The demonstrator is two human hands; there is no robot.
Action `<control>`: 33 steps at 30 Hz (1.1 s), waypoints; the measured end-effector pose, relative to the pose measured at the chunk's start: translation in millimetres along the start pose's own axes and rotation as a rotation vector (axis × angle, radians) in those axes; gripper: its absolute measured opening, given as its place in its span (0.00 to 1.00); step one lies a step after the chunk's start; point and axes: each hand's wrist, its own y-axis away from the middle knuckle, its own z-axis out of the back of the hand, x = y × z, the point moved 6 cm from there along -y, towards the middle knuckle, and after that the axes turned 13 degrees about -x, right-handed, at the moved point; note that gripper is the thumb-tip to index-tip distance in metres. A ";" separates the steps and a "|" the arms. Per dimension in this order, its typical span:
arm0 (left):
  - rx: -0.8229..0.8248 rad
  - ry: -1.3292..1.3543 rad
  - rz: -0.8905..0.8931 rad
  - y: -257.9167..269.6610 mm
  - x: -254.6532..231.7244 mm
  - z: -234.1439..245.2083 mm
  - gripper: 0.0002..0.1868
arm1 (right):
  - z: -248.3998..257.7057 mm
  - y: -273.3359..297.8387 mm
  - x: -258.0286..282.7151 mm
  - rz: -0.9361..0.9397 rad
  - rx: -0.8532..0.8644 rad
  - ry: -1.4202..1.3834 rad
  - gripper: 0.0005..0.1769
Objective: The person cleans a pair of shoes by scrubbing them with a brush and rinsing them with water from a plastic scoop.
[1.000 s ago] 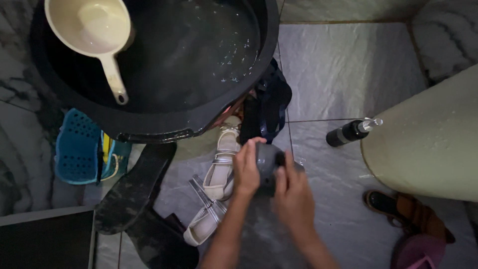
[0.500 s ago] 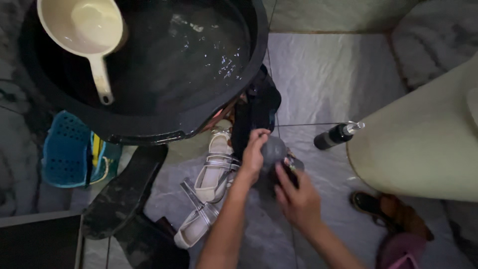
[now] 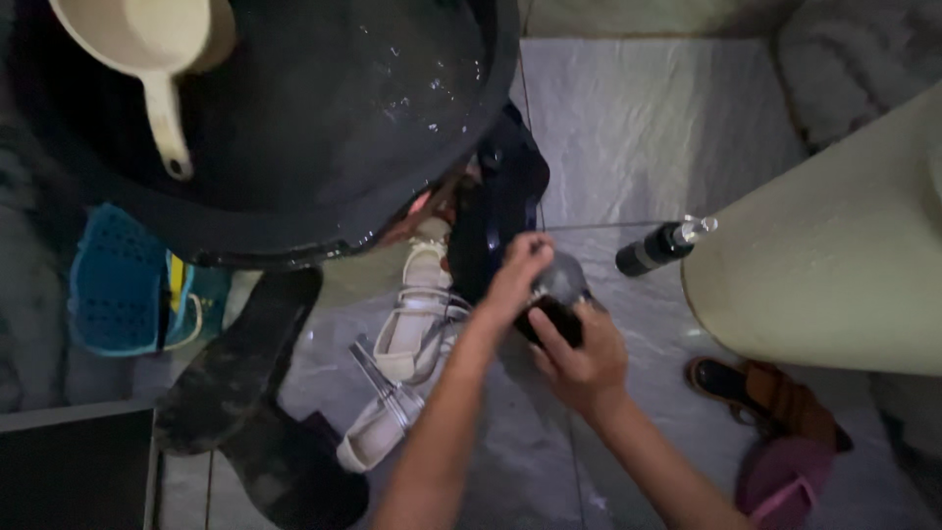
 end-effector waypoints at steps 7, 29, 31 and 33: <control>-0.035 -0.166 -0.220 6.9 -25.3 -9.6 0.18 | -24.8 94.4 -50.4 -0.599 0.627 -0.179 0.20; -0.166 0.225 0.132 60.3 -64.1 57.2 0.33 | 6.6 -17.6 -24.7 -0.872 -0.144 -0.458 0.27; -0.129 0.218 0.123 62.0 -64.0 62.9 0.31 | 14.2 -21.2 -22.1 -0.809 -0.094 -0.478 0.26; -0.008 0.195 -0.036 67.4 -71.0 62.6 0.31 | 5.7 -17.2 -5.2 -0.671 0.249 -0.378 0.31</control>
